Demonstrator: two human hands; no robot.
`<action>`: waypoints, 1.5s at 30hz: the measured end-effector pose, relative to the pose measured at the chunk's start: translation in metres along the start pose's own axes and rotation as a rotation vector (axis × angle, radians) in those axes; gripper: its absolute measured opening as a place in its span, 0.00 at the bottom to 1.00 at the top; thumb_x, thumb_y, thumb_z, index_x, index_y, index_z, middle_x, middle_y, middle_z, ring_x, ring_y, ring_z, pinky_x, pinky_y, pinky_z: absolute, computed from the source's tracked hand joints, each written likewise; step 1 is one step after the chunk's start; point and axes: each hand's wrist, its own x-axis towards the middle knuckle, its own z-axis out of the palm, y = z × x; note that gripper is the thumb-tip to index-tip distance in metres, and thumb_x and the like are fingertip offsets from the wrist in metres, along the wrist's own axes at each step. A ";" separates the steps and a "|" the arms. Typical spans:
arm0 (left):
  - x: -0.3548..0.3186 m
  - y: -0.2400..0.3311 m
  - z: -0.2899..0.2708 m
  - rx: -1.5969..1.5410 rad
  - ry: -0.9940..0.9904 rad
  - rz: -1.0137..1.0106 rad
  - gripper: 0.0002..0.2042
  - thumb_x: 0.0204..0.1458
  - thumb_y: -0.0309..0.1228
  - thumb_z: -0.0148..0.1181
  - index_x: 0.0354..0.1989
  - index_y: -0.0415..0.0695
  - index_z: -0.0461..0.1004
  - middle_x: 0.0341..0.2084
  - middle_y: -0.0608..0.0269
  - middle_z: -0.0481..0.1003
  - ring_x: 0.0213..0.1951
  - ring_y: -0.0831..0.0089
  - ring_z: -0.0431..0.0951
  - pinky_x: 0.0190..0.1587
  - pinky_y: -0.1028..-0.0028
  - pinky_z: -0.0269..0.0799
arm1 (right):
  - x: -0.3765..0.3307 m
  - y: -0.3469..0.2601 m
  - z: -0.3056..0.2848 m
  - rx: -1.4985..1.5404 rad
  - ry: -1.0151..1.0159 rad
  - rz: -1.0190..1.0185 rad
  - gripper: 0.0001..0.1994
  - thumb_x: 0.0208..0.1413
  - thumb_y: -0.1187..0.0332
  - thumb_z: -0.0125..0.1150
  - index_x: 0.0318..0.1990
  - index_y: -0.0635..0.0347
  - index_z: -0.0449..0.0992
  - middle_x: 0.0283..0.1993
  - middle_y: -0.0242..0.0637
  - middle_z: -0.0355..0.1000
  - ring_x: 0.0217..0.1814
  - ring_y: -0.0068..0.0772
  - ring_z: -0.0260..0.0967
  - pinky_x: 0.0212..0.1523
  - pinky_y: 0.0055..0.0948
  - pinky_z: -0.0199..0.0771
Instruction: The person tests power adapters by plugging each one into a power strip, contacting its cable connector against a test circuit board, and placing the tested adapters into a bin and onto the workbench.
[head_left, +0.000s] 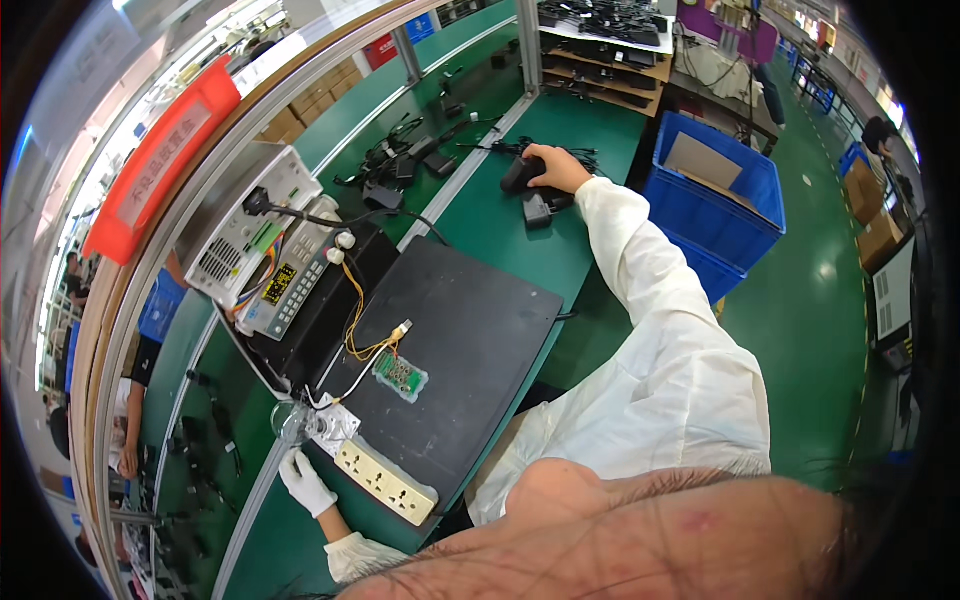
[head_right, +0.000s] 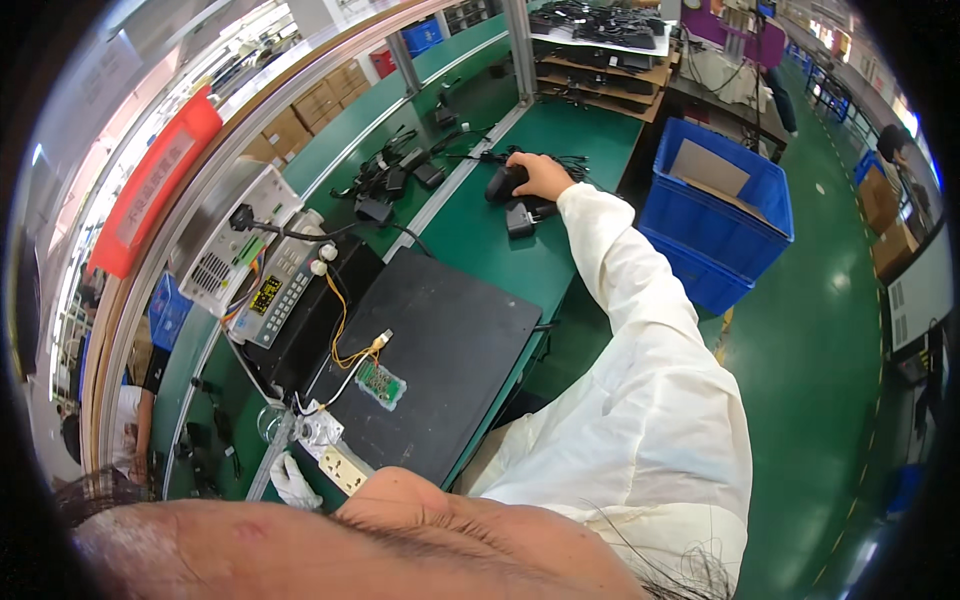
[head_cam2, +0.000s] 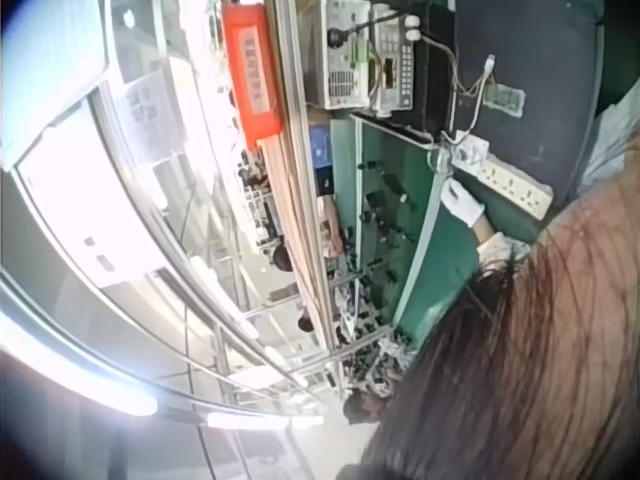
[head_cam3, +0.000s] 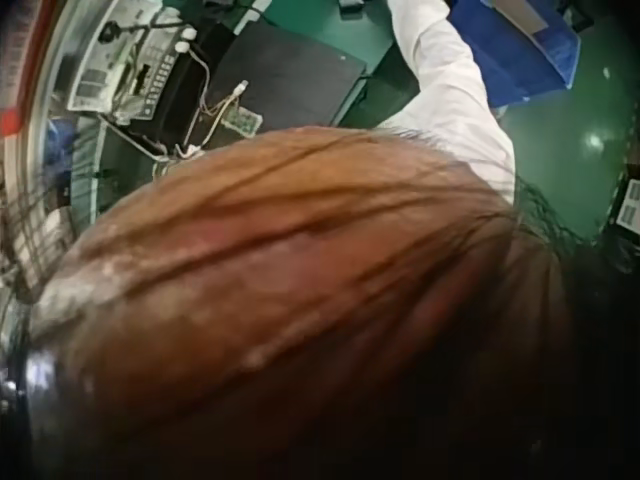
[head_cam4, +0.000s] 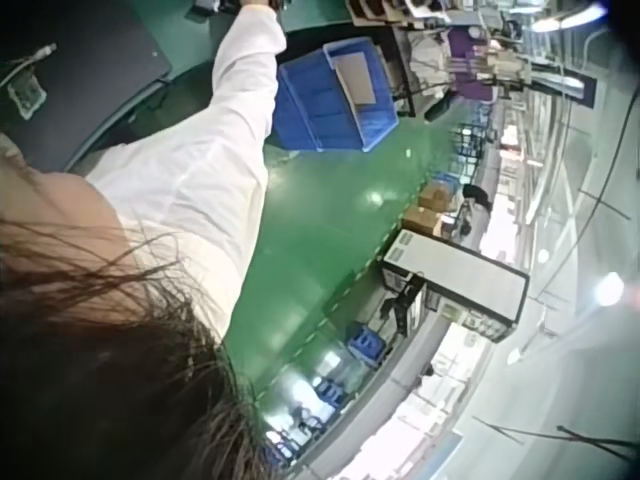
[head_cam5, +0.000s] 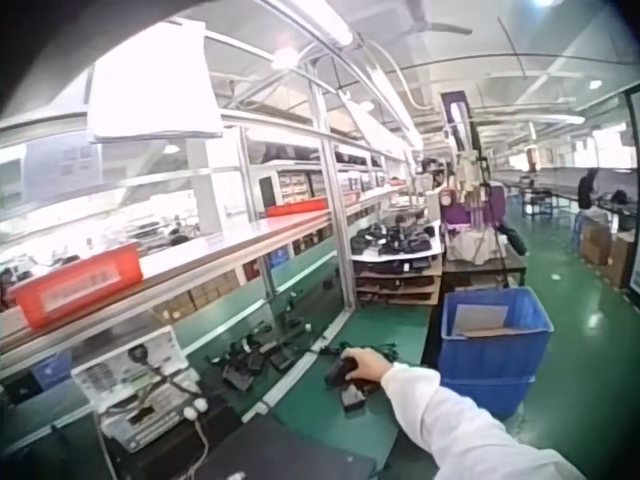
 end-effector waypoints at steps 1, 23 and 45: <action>-0.001 0.001 -0.001 0.007 -0.004 0.023 0.08 0.59 0.28 0.56 0.40 0.35 0.76 0.40 0.54 0.76 0.44 0.62 0.75 0.51 0.66 0.69 | -0.002 -0.011 -0.004 0.005 0.018 0.068 0.26 0.40 0.69 0.75 0.50 0.56 0.74 0.48 0.46 0.76 0.53 0.51 0.72 0.54 0.40 0.71; -0.005 0.021 -0.001 0.056 0.016 0.123 0.06 0.58 0.25 0.56 0.38 0.35 0.76 0.38 0.55 0.75 0.41 0.63 0.75 0.48 0.68 0.70 | 0.053 -0.097 -0.017 0.730 0.042 0.211 0.31 0.47 0.66 0.76 0.58 0.64 0.68 0.43 0.36 0.76 0.44 0.23 0.73 0.40 0.23 0.75; -0.005 0.024 -0.003 0.086 -0.005 0.141 0.06 0.58 0.25 0.56 0.38 0.36 0.76 0.39 0.54 0.76 0.42 0.62 0.76 0.48 0.67 0.70 | 0.028 -0.041 0.040 0.314 -0.149 0.032 0.20 0.48 0.70 0.73 0.47 0.65 0.72 0.41 0.38 0.75 0.41 0.27 0.74 0.45 0.28 0.74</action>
